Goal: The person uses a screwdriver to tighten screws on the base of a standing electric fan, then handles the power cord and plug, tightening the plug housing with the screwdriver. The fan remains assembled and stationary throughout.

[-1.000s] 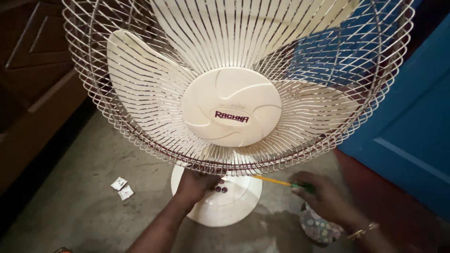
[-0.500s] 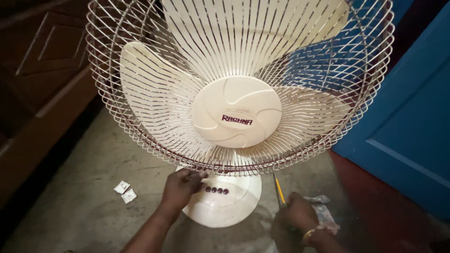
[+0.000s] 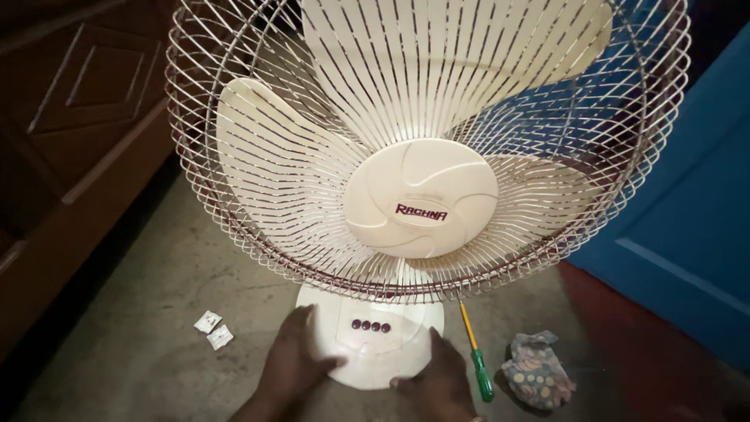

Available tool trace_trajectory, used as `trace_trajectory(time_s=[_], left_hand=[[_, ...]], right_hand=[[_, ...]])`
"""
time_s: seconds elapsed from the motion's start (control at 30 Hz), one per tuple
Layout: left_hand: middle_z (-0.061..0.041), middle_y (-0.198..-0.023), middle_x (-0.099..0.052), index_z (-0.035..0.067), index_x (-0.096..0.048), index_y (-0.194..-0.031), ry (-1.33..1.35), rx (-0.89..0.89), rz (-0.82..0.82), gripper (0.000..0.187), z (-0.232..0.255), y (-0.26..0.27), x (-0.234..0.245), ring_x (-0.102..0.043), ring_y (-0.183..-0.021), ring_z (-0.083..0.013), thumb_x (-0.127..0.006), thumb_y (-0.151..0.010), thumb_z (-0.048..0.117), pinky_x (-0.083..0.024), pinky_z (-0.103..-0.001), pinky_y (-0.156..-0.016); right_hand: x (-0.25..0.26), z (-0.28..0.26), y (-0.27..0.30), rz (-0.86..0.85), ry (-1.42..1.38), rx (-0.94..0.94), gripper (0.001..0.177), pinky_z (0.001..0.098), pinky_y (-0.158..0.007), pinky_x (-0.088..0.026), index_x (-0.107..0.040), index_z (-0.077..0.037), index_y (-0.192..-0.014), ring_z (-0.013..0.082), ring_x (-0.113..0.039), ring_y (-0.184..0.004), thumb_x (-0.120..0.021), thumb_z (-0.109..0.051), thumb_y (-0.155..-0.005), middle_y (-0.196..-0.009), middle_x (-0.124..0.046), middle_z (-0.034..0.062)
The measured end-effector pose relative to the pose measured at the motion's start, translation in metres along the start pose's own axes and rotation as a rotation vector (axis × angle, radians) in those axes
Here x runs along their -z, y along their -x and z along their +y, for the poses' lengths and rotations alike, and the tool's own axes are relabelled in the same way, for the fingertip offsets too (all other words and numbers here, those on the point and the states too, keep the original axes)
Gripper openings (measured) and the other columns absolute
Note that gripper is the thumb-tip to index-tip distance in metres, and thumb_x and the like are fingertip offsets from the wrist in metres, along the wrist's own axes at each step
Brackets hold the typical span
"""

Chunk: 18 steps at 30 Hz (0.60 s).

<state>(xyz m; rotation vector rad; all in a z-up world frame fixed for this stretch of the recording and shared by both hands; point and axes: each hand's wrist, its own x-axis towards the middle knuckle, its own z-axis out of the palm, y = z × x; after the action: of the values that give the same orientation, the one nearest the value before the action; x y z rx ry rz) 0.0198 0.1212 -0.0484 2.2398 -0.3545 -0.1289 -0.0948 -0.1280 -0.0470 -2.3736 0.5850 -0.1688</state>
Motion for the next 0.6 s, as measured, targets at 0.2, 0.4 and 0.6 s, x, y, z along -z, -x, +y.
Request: trace_trajectory(time_s=[0.2,0.4,0.6], left_hand=[[-0.016,-0.166,-0.027,0.010,-0.034,-0.155,-0.098,0.048,-0.082,0.118,0.010,0.005,0.000,-0.028,-0.149,-0.0308,-0.099,-0.058,0.029,-0.029,-0.037,-0.121],[-0.016,-0.166,-0.029,0.008,-0.036,-0.155,-0.061,0.041,-0.094,0.116,0.016,0.005,0.005,-0.031,-0.149,-0.0290,-0.097,-0.058,0.027,-0.035,-0.034,-0.117],[-0.016,-0.165,-0.031,0.006,-0.037,-0.154,-0.096,-0.016,-0.053,0.114,0.013,0.010,0.001,-0.029,-0.149,-0.0294,-0.097,-0.059,0.026,-0.028,-0.036,-0.121]], right_hand=[[-0.026,0.026,-0.003,-0.014,0.155,0.008,0.133,0.0505,-0.111,-0.034,-0.023,-0.003,-0.156,0.0484,-0.039,-0.140,-0.103,-0.035,-0.055,-0.152,-0.040,0.0311],[-0.041,0.042,-0.001,0.086,0.188,0.080,0.131,0.0524,-0.113,-0.036,-0.027,-0.004,-0.156,0.0458,-0.041,-0.137,-0.099,-0.043,-0.054,-0.151,-0.041,0.0329],[-0.033,0.030,0.003,-0.008,0.259,-0.033,0.128,0.0518,-0.114,-0.031,-0.023,-0.012,-0.159,0.0428,-0.033,-0.142,-0.096,-0.049,-0.061,-0.158,-0.033,0.0296]])
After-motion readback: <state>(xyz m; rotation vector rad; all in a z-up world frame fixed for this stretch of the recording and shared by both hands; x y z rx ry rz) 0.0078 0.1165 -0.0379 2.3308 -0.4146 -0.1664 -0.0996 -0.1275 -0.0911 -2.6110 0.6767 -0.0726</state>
